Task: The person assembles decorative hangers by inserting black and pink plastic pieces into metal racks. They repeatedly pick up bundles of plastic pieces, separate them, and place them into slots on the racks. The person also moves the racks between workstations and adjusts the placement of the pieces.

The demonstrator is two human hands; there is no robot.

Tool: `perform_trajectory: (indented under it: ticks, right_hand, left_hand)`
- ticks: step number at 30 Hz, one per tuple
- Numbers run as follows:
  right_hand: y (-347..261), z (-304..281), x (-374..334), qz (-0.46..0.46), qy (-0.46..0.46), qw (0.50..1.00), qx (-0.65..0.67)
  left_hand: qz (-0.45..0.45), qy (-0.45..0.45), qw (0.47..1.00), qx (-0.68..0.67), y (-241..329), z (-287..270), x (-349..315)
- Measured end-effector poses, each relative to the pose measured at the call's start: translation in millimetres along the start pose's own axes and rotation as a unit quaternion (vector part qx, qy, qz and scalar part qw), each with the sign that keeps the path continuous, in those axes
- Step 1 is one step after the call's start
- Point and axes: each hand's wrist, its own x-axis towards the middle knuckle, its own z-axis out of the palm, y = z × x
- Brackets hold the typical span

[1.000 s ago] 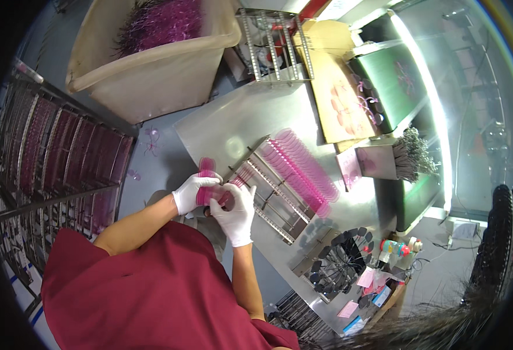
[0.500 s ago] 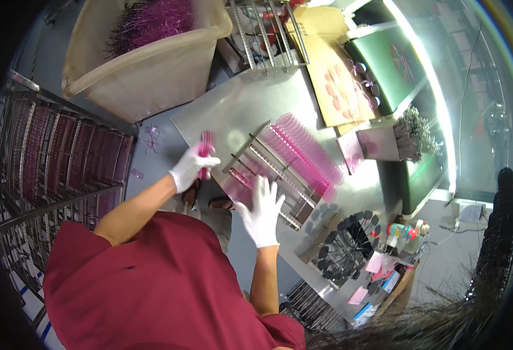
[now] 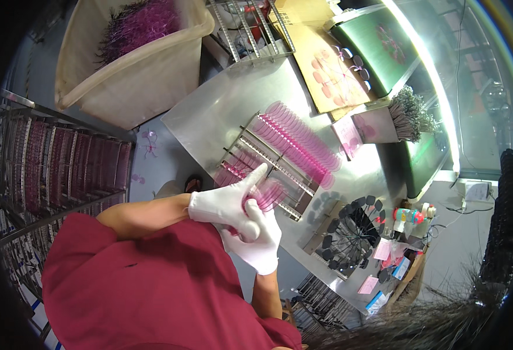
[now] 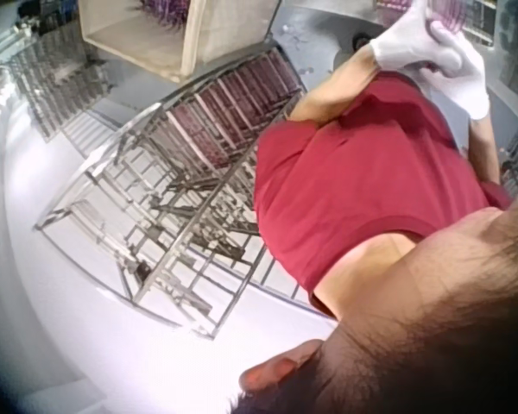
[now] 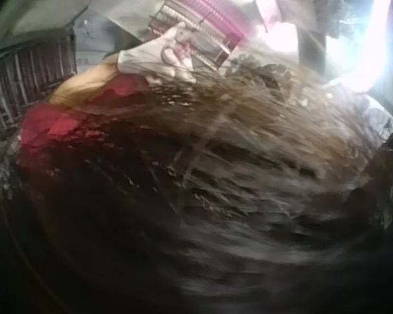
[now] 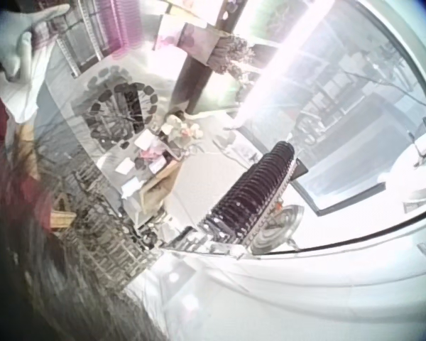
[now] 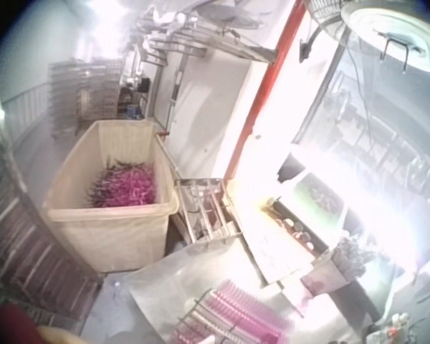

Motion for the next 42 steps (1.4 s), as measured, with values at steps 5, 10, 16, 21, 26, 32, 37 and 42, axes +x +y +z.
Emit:
perform_trajectory:
  ticks: [5,10,16,21,26,32,37,42]
  right_hand:
    - [48,-5,-16,0.151,0.135,0.918,0.34]
    - [122,28,1,0.176,0.024,0.981,0.072]
    - [126,42,0,0.059,0.021,0.998,-0.029]
    - [123,41,1,0.164,0.081,0.975,0.125]
    - [124,44,1,0.122,0.013,0.992,0.02]
    - [116,35,8,0.133,0.008,0.991,-0.017]
    - [119,32,8,0.005,-0.026,0.994,-0.107]
    - [128,7,-11,0.026,-0.054,0.988,-0.145]
  left_hand:
    - [0.043,0.16,0.871,0.463,-4,-12,3]
    - [0.335,0.101,0.606,0.714,-24,-69,22]
    - [0.262,0.077,0.615,0.74,-46,-99,24]
    - [0.273,0.063,0.626,0.728,-51,-99,23]
    - [0.27,0.068,0.626,0.728,-55,-104,25]
    - [0.262,0.068,0.614,0.741,-52,-102,21]
    - [0.241,0.059,0.618,0.746,-51,-102,22]
    - [0.234,0.067,0.614,0.751,-57,-105,20]
